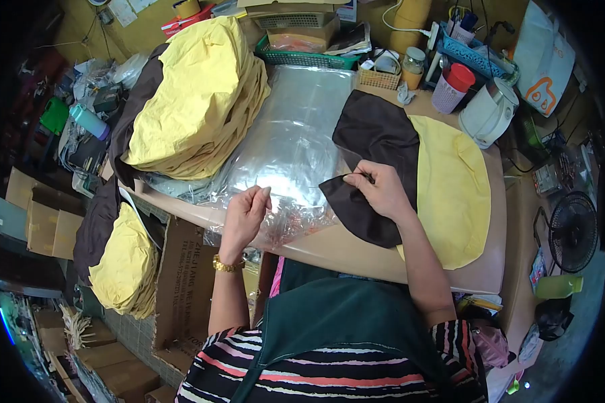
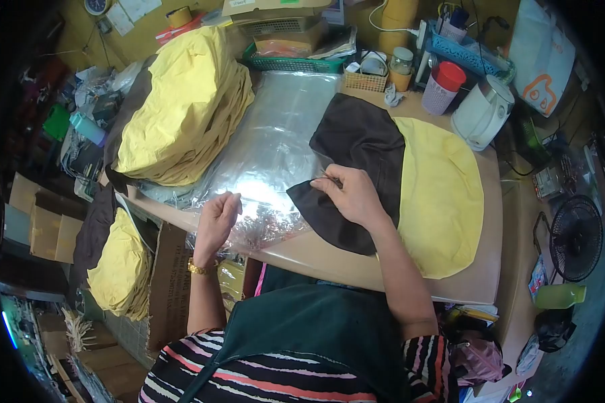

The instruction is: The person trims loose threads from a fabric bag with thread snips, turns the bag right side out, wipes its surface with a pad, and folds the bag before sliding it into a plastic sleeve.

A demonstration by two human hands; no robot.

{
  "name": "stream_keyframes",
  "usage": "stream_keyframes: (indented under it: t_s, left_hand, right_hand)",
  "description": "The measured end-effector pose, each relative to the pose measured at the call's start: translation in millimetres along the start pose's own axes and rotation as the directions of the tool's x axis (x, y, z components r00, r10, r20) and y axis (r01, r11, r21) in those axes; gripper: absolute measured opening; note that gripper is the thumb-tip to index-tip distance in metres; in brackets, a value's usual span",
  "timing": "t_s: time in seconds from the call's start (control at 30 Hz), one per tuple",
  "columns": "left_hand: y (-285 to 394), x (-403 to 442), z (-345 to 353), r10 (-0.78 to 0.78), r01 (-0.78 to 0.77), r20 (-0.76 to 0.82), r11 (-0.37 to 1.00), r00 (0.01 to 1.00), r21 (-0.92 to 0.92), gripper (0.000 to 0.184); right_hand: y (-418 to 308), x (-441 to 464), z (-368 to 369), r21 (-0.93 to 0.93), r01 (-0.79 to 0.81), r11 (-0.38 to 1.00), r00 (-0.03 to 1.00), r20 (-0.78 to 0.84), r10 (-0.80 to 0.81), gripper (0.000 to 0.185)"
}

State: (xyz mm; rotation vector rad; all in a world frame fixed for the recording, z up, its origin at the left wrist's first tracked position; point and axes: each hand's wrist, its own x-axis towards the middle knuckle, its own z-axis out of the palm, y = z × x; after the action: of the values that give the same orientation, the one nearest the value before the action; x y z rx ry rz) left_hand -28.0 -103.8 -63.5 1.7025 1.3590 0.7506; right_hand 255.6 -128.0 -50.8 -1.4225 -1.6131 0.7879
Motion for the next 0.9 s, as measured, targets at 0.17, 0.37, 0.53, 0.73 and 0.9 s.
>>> stream_keyframes:
  t_s: [0.17, 0.37, 0.53, 0.73, 0.9]
  left_hand:
    - [14.6, -14.8, 37.2, 0.066, 0.01, 0.265, 0.961, 0.962, -0.276, 0.04]
    - [18.7, -8.7, 91.1, -0.053, 0.228, 0.223, 0.14, 0.973, -0.963, 0.026]
    - [34.3, -10.9, 86.0, -0.129, 0.178, 0.176, 0.007, 0.976, -0.984, 0.015]
    - [37.0, -12.7, 80.9, 0.004, 0.128, 0.128, -0.018, 0.992, -0.992, 0.015]
    - [39.5, -13.8, 83.0, 0.065, 0.075, 0.08, 0.077, 0.995, -0.994, 0.016]
  right_hand:
    - [-3.0, -2.5, 4.0, 0.029, 0.034, 0.999, 0.999, -0.04, -0.033, 0.034]
    - [-11.4, -10.2, 6.5, -0.051, 0.059, 0.997, 0.996, -0.069, -0.063, 0.033]
    - [-37.7, -22.5, 2.5, -0.206, 0.038, 0.978, 0.988, -0.139, -0.068, 0.023]
    - [-67.2, -34.2, 9.0, -0.557, 0.359, 0.749, 0.846, -0.144, -0.513, 0.025]
    - [-68.5, -31.3, 19.5, -0.644, 0.468, 0.605, 0.713, -0.13, -0.689, 0.012]
